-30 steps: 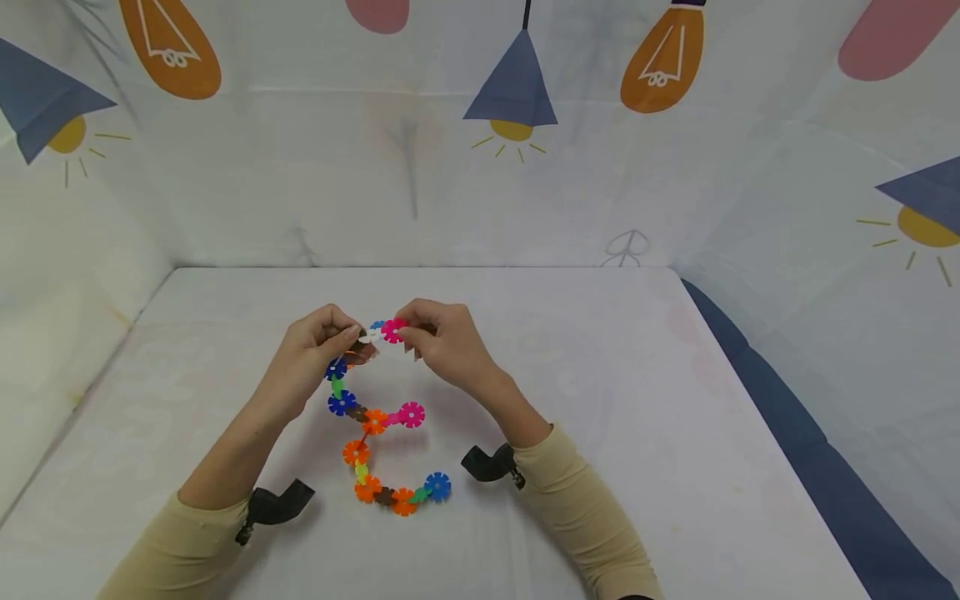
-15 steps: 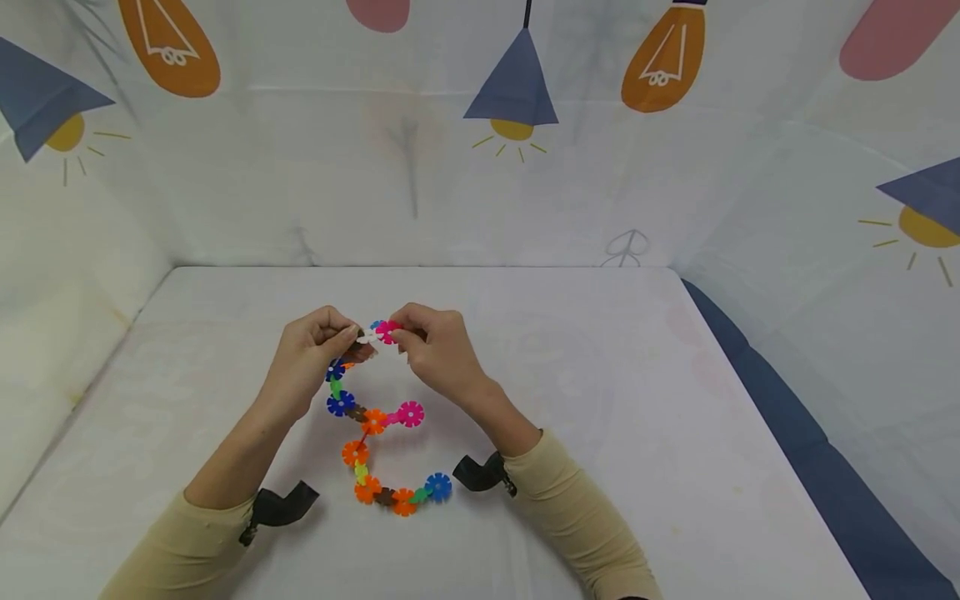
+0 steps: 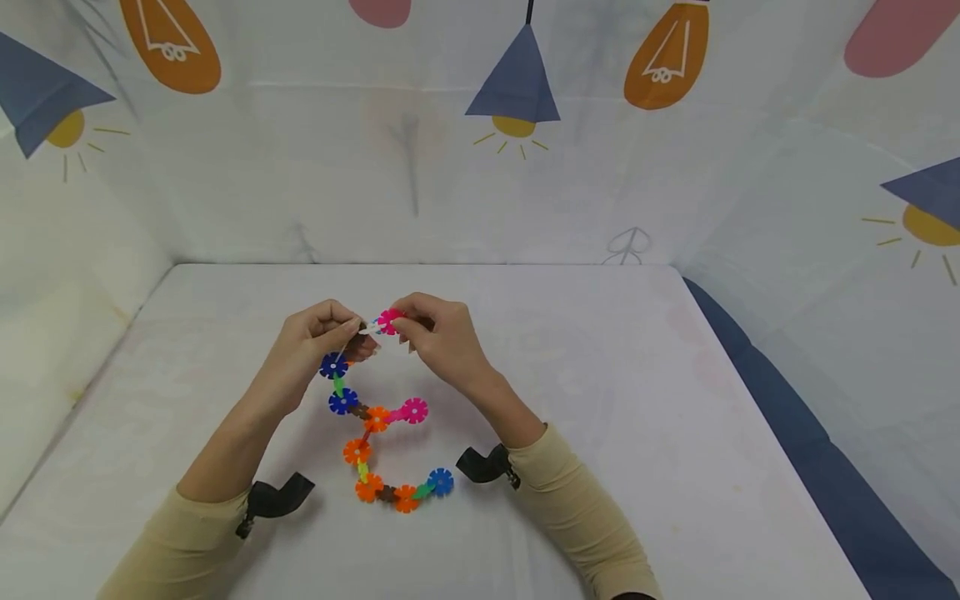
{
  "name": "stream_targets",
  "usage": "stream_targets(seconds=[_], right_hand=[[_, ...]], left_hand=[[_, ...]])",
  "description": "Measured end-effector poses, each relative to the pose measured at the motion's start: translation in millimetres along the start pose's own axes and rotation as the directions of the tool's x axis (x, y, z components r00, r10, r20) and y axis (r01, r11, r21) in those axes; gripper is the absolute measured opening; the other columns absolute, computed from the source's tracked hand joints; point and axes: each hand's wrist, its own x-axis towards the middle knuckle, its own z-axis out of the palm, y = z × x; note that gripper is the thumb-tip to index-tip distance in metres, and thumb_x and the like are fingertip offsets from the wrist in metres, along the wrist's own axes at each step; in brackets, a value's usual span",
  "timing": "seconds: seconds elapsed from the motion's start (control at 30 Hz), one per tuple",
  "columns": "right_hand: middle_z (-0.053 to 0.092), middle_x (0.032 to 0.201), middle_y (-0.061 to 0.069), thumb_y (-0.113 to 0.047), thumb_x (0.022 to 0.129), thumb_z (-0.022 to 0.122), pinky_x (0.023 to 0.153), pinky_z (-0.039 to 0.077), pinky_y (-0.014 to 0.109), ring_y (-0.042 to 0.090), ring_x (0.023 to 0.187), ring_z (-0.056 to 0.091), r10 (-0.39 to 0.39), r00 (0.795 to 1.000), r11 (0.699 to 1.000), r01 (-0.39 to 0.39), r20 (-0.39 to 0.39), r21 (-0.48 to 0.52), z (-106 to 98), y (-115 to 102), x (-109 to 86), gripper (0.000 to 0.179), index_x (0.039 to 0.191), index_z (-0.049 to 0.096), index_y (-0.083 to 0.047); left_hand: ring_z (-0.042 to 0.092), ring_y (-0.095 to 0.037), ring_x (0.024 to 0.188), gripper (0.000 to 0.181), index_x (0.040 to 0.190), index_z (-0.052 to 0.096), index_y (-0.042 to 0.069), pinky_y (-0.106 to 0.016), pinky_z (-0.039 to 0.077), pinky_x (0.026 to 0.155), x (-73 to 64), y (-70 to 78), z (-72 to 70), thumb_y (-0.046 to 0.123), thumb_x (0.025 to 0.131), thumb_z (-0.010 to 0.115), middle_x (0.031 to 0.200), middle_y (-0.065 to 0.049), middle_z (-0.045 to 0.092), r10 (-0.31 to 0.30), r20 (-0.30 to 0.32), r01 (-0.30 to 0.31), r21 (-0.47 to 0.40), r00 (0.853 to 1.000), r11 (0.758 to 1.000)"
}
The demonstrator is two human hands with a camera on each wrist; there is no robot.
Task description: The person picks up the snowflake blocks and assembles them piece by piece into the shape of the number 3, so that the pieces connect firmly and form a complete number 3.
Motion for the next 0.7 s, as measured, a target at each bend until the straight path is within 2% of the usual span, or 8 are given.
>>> stream_targets(seconds=[0.13, 0.27, 0.33, 0.53, 0.7], right_hand=[[0.07, 0.078, 0.015, -0.008, 0.094, 0.067, 0.062, 0.057, 0.028, 0.027, 0.063, 0.063, 0.045, 0.999, 0.997, -0.046, 0.018, 0.066, 1.2, 1.8, 1.2, 0.012, 0.105, 0.067, -0.003], [0.069, 0.079, 0.017, -0.008, 0.095, 0.065, 0.062, 0.056, 0.027, 0.028, 0.064, 0.062, 0.079, 0.996, 0.99, -0.084, 0.047, 0.117, 1.8, 3.0, 2.5, 0.011, 0.105, 0.066, -0.002], [0.069, 0.079, 0.016, -0.008, 0.096, 0.064, 0.063, 0.057, 0.027, 0.026, 0.064, 0.062, 0.093, 0.994, 0.985, -0.101, 0.065, 0.141, 1.3, 3.8, 3.2, 0.01, 0.104, 0.066, -0.003], [0.068, 0.079, 0.014, -0.008, 0.096, 0.063, 0.064, 0.059, 0.034, 0.023, 0.063, 0.062, 0.099, 0.99, 0.978, -0.116, 0.103, 0.176, 0.5, 6.7, 5.0, 0.009, 0.101, 0.069, -0.004], [0.068, 0.079, 0.014, -0.009, 0.096, 0.064, 0.063, 0.059, 0.031, 0.025, 0.063, 0.062, 0.102, 0.987, 0.975, -0.123, 0.121, 0.184, 2.2, 7.1, 5.9, 0.01, 0.1, 0.07, -0.003]], left_hand=[[0.074, -0.016, 0.083, 0.031, 0.111, 0.056, -0.001, -0.03, 0.061, 0.079, 1.4, -0.7, -6.6, 0.029, 0.102, 0.056, 0.1, -0.021, 0.073, -0.047, 0.034, 0.046, 0.031, 0.998, 0.998], [0.073, -0.016, 0.083, 0.036, 0.113, 0.057, -0.002, -0.029, 0.06, 0.08, 2.6, -2.3, -9.4, 0.032, 0.101, 0.058, 0.099, -0.014, 0.07, -0.08, 0.028, 0.078, 0.054, 0.996, 0.995], [0.073, -0.016, 0.084, 0.038, 0.113, 0.057, -0.001, -0.029, 0.06, 0.08, 2.8, -2.7, -10.0, 0.034, 0.1, 0.059, 0.099, -0.01, 0.068, -0.086, 0.019, 0.084, 0.071, 0.996, 0.994], [0.073, -0.018, 0.089, 0.035, 0.112, 0.062, 0.006, -0.03, 0.06, 0.083, 3.3, -2.9, -10.6, 0.039, 0.098, 0.062, 0.106, -0.012, 0.066, -0.081, 0.014, 0.079, 0.104, 0.997, 0.991], [0.073, -0.018, 0.091, 0.036, 0.113, 0.064, 0.007, -0.028, 0.06, 0.086, 4.3, -3.3, -10.4, 0.039, 0.097, 0.063, 0.109, -0.012, 0.065, -0.079, 0.025, 0.077, 0.098, 0.997, 0.992]])
